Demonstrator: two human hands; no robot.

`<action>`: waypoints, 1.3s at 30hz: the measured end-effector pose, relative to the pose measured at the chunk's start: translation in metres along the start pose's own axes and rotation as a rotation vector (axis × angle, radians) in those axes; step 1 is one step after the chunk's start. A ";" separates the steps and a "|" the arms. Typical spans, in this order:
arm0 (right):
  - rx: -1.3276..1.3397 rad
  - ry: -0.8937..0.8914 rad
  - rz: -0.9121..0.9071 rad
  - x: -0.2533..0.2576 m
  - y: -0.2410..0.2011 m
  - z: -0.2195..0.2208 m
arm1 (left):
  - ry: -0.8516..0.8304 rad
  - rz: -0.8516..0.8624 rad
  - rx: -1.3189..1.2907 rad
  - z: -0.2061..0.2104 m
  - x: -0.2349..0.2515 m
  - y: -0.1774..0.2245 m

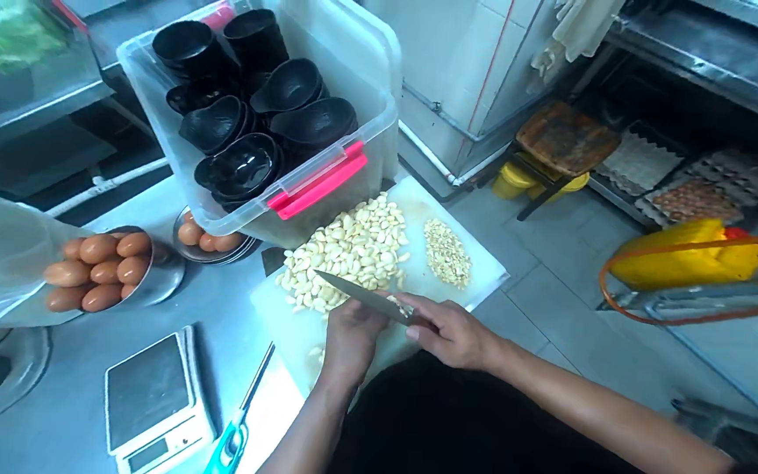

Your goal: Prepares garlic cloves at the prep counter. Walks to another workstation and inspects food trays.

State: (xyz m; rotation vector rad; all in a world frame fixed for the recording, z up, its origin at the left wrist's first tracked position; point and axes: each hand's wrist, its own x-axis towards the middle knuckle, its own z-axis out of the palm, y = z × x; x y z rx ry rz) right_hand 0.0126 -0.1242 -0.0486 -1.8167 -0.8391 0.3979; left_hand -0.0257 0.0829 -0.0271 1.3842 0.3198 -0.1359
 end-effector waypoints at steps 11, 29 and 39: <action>0.014 0.080 0.009 -0.009 0.006 0.004 | -0.047 -0.009 0.023 0.005 0.003 -0.003; 0.149 0.193 0.382 -0.009 0.021 0.010 | 0.138 0.073 0.544 -0.008 0.012 0.017; 0.256 0.268 0.541 -0.015 0.023 0.011 | 0.056 -0.184 1.237 -0.117 -0.020 0.011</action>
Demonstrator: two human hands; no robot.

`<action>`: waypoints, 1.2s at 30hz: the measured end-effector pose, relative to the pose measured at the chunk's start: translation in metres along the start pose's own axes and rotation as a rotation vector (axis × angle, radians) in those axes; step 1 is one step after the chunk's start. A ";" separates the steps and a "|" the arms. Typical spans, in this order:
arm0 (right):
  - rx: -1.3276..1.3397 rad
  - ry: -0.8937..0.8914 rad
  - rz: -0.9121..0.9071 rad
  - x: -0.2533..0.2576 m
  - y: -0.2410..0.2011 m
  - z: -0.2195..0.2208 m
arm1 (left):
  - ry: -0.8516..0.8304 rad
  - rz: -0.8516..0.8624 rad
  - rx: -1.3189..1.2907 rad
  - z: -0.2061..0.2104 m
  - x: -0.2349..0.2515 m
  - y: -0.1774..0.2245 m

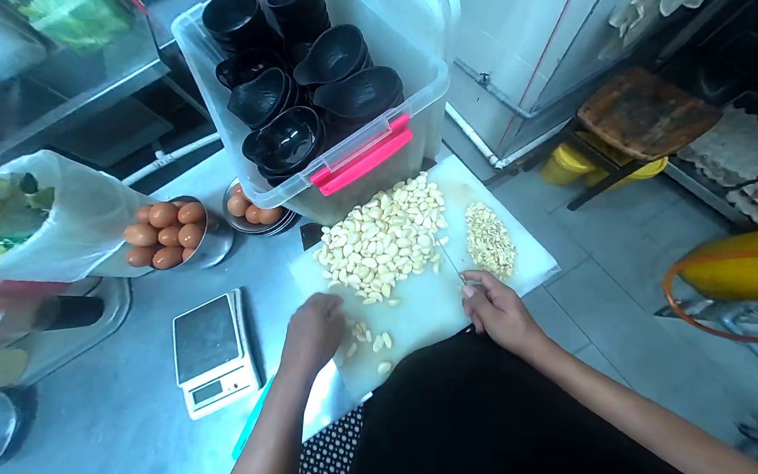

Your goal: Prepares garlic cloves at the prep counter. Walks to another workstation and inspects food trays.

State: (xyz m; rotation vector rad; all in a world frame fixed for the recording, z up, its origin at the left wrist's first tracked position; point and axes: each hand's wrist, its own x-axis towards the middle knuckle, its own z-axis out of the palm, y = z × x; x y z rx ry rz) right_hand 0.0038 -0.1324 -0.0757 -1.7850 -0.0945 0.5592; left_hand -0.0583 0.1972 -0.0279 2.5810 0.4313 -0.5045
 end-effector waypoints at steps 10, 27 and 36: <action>-0.099 -0.191 -0.235 0.002 0.000 -0.001 | 0.153 0.067 -0.443 0.034 -0.006 0.031; -0.118 -0.188 -0.497 0.000 -0.010 -0.002 | -0.277 0.063 -1.270 0.054 0.015 0.121; -0.109 -0.194 -0.494 0.001 -0.008 -0.003 | -0.304 0.064 -1.327 0.056 0.015 0.119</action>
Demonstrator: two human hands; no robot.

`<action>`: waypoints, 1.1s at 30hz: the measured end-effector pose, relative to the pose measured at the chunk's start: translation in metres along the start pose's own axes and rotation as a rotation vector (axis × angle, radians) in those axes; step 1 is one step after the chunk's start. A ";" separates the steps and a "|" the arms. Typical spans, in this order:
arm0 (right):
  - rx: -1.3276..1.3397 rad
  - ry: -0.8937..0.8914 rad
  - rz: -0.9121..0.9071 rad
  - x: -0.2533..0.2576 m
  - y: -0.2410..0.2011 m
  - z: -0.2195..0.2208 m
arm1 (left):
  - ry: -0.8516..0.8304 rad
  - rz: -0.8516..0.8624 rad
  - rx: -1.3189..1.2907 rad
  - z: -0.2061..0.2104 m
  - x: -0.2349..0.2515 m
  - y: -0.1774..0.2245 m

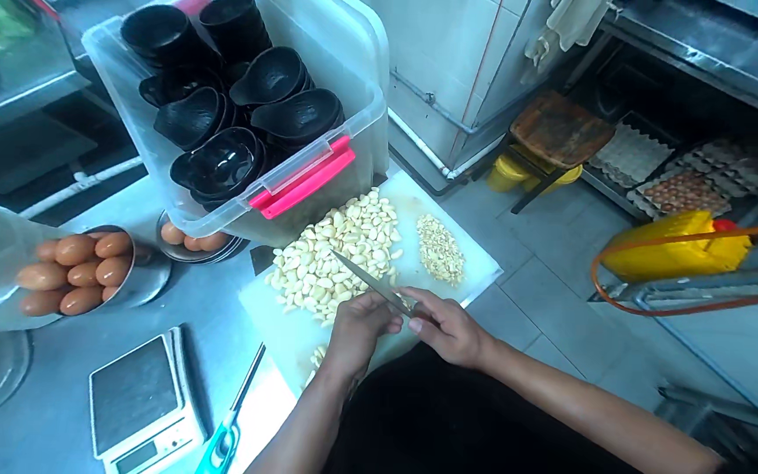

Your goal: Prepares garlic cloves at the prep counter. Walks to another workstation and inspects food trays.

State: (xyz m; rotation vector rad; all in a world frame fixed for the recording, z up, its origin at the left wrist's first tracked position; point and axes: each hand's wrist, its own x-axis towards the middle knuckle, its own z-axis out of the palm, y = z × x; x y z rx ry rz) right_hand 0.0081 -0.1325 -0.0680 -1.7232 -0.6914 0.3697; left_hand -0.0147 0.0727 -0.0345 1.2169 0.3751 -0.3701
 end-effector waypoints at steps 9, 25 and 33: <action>0.093 -0.030 0.164 0.000 0.003 -0.002 | -0.080 -0.079 -0.004 0.001 0.001 -0.006; -0.025 0.204 0.420 0.008 0.004 -0.004 | 0.495 0.427 1.212 -0.095 -0.025 0.029; -0.033 0.180 0.447 0.000 0.013 0.000 | 0.126 0.092 1.472 -0.089 -0.077 -0.024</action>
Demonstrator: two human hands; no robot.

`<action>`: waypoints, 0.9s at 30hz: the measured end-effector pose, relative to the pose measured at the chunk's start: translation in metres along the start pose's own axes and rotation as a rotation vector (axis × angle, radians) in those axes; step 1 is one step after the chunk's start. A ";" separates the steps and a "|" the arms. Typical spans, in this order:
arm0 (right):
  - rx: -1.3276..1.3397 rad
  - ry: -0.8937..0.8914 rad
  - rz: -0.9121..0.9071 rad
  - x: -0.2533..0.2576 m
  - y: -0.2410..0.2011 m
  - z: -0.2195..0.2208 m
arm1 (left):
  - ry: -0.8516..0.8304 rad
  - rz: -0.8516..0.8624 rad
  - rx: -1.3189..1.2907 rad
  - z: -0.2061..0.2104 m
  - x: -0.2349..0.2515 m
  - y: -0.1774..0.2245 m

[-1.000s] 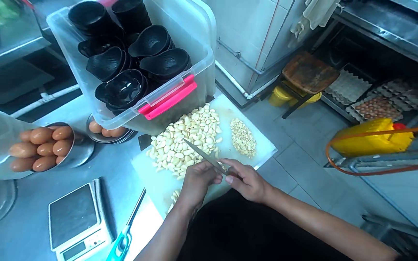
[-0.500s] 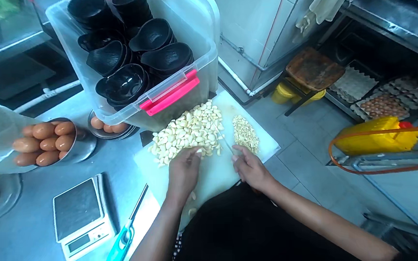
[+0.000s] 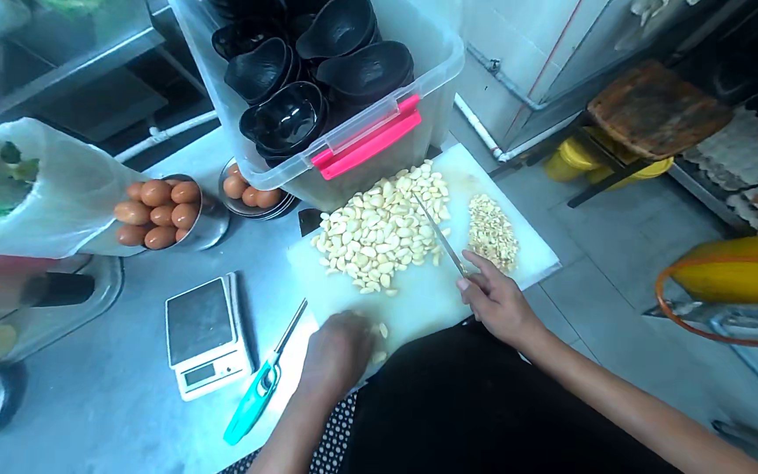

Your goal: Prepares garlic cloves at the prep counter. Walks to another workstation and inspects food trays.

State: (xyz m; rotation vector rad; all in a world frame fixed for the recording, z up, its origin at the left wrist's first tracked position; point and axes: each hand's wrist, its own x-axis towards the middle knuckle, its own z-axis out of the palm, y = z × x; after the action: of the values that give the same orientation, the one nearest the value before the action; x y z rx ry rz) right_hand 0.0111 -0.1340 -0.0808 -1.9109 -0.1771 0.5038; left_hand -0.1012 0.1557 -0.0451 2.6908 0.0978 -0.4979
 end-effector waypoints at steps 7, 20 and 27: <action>-0.035 -0.062 -0.053 -0.002 -0.012 -0.003 | 0.253 0.096 0.041 0.024 0.010 0.015; -0.030 -0.170 -0.392 -0.007 -0.028 -0.015 | 0.108 0.119 -0.961 -0.017 0.071 0.098; 0.015 -0.160 -0.401 -0.014 -0.024 -0.018 | 0.086 0.140 -0.972 -0.014 0.075 0.104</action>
State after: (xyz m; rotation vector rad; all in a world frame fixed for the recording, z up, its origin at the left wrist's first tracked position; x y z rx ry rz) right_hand 0.0089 -0.1449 -0.0498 -1.7599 -0.6448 0.3827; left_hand -0.0116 0.0657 -0.0209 1.7458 0.1316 -0.1997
